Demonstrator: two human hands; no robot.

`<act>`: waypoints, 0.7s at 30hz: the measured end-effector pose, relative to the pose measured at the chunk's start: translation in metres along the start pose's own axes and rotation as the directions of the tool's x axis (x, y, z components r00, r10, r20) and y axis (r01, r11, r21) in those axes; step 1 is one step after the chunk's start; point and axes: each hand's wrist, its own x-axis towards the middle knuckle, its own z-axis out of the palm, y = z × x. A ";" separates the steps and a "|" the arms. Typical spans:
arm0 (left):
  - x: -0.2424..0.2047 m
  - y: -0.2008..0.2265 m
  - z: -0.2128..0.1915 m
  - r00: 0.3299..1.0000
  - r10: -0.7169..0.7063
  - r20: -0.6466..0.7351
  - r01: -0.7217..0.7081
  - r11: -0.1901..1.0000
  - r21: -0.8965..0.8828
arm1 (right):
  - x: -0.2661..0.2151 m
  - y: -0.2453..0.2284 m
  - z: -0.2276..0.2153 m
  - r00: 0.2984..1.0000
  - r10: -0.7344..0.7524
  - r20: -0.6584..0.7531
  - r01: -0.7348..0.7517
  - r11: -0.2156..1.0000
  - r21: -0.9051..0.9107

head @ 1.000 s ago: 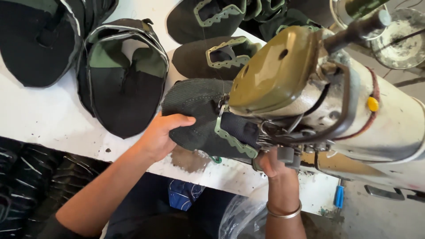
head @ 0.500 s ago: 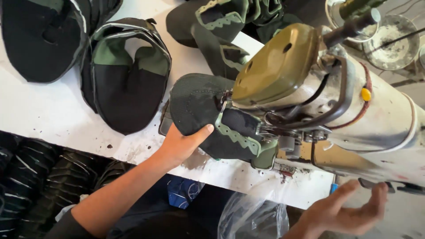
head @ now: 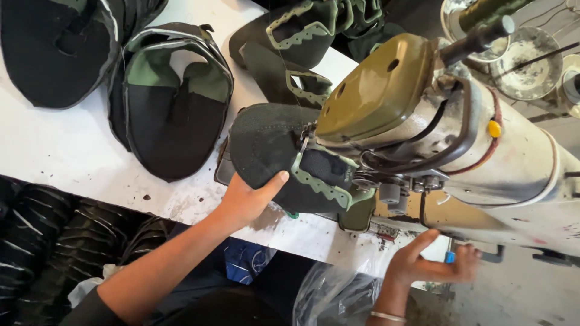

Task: The recorder is stitching various components of footwear using an industrial sewing machine.

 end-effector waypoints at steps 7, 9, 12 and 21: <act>0.015 0.016 0.004 0.999 -0.044 -0.005 0.043 0.989 -0.139 | 0.038 0.006 0.013 0.996 0.049 -0.076 -0.042 0.995 0.092; 0.020 0.015 0.005 0.997 -0.072 -0.003 0.070 0.984 -0.164 | 0.038 0.003 0.011 0.996 0.058 -0.069 -0.054 0.996 0.071; 0.026 0.022 0.004 0.994 -0.110 0.026 0.113 0.968 -0.225 | 0.038 0.001 0.009 0.996 0.067 -0.062 -0.064 0.997 0.046; 0.039 0.029 0.006 0.983 -0.174 0.058 0.183 0.951 -0.249 | 0.021 -0.003 0.009 0.994 0.088 -0.070 -0.083 0.994 0.066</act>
